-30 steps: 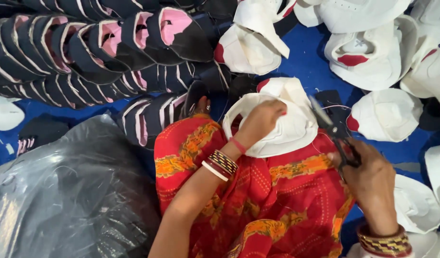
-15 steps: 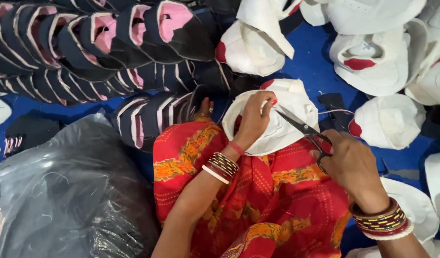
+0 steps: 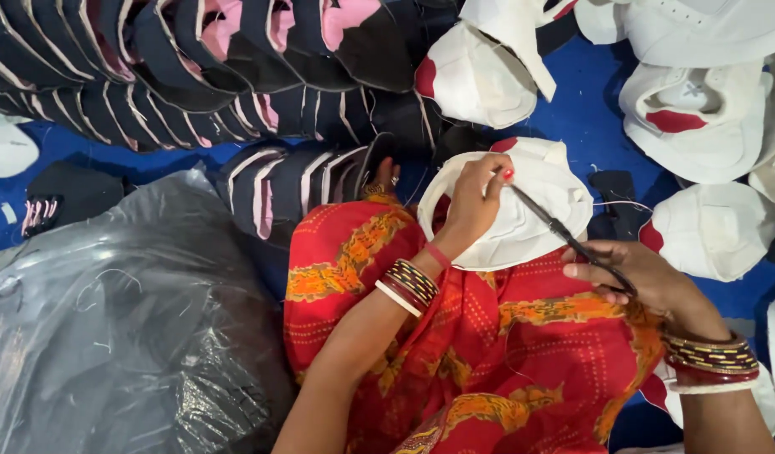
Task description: The person trims excess material and threads from white shoe uppers using a pair of scissors.
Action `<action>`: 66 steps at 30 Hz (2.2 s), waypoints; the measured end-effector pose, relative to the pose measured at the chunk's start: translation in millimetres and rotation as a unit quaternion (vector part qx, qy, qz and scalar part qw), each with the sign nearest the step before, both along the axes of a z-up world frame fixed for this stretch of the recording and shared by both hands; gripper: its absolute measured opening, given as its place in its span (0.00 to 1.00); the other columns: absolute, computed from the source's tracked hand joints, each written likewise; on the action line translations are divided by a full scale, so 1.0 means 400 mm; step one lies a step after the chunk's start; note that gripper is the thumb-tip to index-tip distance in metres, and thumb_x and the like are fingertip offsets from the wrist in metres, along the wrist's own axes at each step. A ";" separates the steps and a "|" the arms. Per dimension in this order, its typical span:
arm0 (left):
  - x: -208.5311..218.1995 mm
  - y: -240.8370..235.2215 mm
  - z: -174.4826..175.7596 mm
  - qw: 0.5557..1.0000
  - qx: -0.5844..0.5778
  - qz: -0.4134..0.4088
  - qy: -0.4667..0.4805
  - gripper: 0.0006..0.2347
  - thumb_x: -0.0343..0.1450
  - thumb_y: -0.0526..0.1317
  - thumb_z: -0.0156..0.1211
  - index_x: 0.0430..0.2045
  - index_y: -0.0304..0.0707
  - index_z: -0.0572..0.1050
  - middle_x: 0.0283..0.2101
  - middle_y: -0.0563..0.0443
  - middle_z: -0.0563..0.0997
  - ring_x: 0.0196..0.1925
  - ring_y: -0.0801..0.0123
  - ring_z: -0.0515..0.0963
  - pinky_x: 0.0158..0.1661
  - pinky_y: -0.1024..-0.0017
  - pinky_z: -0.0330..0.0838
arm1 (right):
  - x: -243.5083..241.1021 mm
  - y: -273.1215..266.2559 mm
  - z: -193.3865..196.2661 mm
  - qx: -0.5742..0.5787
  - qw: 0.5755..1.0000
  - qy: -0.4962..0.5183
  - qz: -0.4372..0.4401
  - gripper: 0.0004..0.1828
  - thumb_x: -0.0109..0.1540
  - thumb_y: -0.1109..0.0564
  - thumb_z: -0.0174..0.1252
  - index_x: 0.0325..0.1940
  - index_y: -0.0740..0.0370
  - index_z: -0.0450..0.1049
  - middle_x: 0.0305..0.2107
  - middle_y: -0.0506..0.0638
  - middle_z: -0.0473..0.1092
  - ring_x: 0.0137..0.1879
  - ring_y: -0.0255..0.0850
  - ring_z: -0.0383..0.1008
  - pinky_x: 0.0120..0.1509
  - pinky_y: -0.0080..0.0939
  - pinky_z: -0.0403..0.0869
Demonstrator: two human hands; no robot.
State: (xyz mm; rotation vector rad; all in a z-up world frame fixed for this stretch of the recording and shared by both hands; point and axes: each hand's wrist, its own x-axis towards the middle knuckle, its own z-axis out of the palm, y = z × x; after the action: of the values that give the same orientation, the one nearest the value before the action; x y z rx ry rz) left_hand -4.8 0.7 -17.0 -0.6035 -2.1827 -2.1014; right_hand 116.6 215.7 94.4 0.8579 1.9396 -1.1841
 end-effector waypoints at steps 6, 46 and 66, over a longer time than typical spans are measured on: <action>0.018 -0.112 0.133 0.996 -0.053 0.046 0.051 0.23 0.69 0.39 0.67 0.55 0.24 0.66 0.51 0.33 0.74 0.52 0.48 0.74 0.52 0.54 0.70 | 0.066 -0.041 -0.011 0.007 0.999 0.048 -0.019 0.20 0.56 0.50 0.68 0.50 0.59 0.81 0.16 0.44 0.64 0.20 0.33 0.61 0.24 0.34 0.56; -0.124 -0.269 0.135 0.978 -0.125 0.099 0.136 0.09 0.81 0.33 0.50 0.37 0.40 0.80 0.42 0.43 0.83 0.48 0.49 0.79 0.50 0.60 0.72 | -0.001 -0.252 0.014 -0.362 0.650 0.577 -0.338 0.27 0.71 0.54 0.60 0.74 0.55 0.62 0.63 0.48 0.69 0.69 0.40 0.72 0.73 0.46 0.73; -0.084 -0.195 0.124 0.952 0.220 -0.167 -0.130 0.20 0.73 0.39 0.66 0.58 0.28 0.72 0.42 0.53 0.80 0.43 0.75 0.79 0.46 0.75 0.75 | 0.112 -0.276 -0.037 -0.280 0.749 0.517 -0.306 0.35 0.65 0.49 0.62 0.73 0.61 0.59 0.60 0.49 0.69 0.65 0.40 0.71 0.70 0.44 0.70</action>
State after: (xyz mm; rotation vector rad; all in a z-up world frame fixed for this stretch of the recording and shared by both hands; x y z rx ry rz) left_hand -38.2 -77.3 32.7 -0.7228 -1.7029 -2.8731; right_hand 161.5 105.3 79.8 0.5070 1.8097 -2.9395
